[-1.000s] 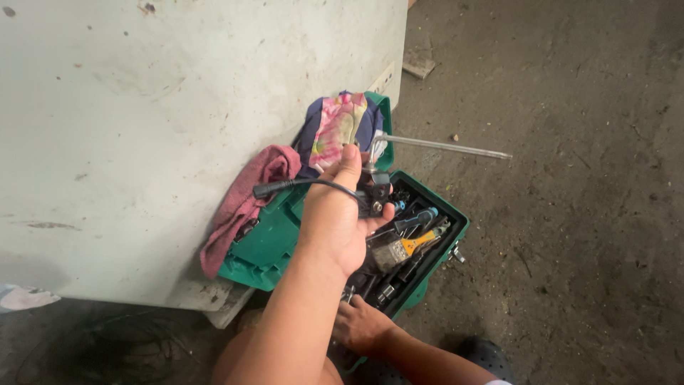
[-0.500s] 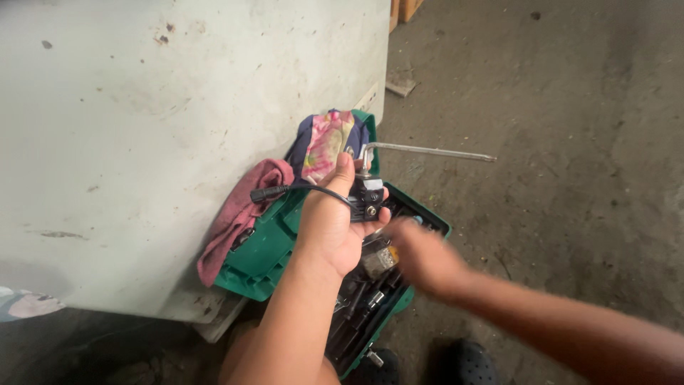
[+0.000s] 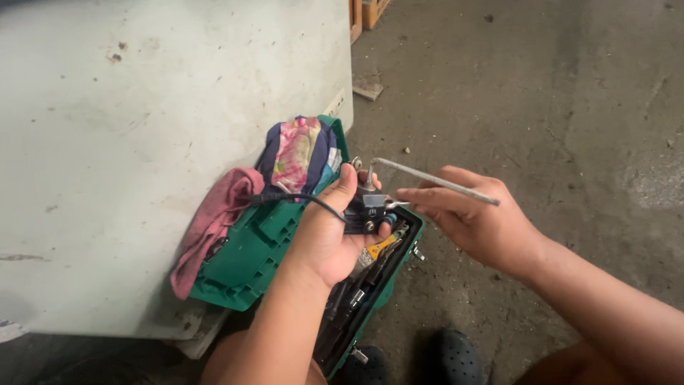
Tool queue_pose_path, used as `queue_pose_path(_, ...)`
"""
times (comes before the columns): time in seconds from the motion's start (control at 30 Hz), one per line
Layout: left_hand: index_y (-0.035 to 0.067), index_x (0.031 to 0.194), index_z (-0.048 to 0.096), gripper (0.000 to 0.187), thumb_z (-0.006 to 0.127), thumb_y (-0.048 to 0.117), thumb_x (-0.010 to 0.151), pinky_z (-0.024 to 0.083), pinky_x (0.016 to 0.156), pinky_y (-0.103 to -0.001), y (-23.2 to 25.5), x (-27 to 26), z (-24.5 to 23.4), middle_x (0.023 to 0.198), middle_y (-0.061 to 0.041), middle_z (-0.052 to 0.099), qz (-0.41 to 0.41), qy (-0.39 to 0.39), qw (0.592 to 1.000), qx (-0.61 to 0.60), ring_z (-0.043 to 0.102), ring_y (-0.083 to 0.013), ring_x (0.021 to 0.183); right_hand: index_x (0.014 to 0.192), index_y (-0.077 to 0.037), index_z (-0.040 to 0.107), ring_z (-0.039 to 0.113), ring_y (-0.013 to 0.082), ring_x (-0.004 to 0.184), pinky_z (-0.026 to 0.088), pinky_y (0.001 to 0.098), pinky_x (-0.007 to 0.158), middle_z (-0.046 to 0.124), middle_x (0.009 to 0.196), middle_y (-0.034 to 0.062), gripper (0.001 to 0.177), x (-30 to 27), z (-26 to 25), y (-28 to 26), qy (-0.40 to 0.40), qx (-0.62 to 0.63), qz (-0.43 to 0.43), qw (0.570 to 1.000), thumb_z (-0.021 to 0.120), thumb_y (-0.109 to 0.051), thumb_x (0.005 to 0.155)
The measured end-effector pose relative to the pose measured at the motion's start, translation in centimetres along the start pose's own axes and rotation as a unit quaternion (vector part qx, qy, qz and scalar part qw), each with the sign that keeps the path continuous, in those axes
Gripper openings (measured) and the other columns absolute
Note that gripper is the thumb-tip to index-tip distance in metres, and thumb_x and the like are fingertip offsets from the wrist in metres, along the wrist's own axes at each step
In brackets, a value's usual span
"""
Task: The person assembles or repairs a small black component using an allen key and a wrench, tightening bolts by hand.
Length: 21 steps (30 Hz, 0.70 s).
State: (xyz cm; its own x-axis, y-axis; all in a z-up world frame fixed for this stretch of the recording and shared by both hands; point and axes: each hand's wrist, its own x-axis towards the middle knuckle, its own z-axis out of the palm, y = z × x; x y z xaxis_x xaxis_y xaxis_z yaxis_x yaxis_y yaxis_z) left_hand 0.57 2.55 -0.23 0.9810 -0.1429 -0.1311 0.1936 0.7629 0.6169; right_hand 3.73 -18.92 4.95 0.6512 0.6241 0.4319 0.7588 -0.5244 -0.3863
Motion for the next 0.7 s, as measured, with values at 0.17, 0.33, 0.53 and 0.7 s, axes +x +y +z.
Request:
queue_pose_path(0.17, 0.013, 0.107, 0.061, 0.034, 0.063, 0.046, 0.097, 0.055, 0.067, -0.039, -0.4, -0.2, 0.3, 0.102, -0.002, 0.065, -0.001, -0.034, 0.999, 0.017, 0.062, -0.019, 0.093, 0.115, -0.014, 0.078, 0.071, 0.0208, 0.073, 0.057, 0.035, 0.06, 0.069, 0.088, 0.0075, 0.038, -0.2, -0.1, 0.0, 0.01, 0.024, -0.056, 0.998, 0.075, -0.001, 0.08)
queue_pose_path(0.33, 0.013, 0.106, 0.061, 0.034, 0.061, 0.047, 0.097, 0.055, 0.067, -0.039, -0.9, -0.3, 0.5, 0.1, -0.003, 0.065, -0.021, -0.031, 0.999, 0.007, 0.064, -0.02, 0.092, 0.114, -0.014, 0.08, 0.072, 0.0215, 0.072, 0.056, 0.036, 0.059, 0.069, 0.088, 0.0089, 0.037, -0.5, -0.4, 0.2, -0.015, 0.031, -0.044, 0.998, 0.075, 0.0, 0.081)
queue_pose_path(0.53, 0.014, 0.106, 0.061, 0.034, 0.061, 0.046, 0.098, 0.055, 0.066, -0.039, -1.5, 0.1, 0.9, 0.098, -0.003, 0.065, -0.023, -0.019, 0.999, 0.024, 0.064, -0.0196, 0.09, 0.109, -0.01, 0.079, 0.074, 0.0215, 0.074, 0.058, 0.0357, 0.058, 0.072, 0.094, 0.0106, 0.026, -0.6, -0.4, 0.4, -0.035, 0.036, -0.006, 0.999, 0.076, -0.006, 0.083)
queue_pose_path(0.7, 0.011, 0.105, 0.064, 0.035, 0.063, 0.045, 0.096, 0.057, 0.065, -0.037, -1.6, 0.1, 1.4, 0.098, -0.003, 0.066, 0.003, 0.011, 0.997, 0.072, 0.065, -0.0177, 0.087, 0.11, -0.014, 0.08, 0.077, 0.0162, 0.075, 0.059, 0.0304, 0.063, 0.076, 0.095, 0.0046, 0.029, -0.3, -1.0, 1.2, -0.052, 0.057, 0.028, 0.997, 0.073, -0.007, 0.083)
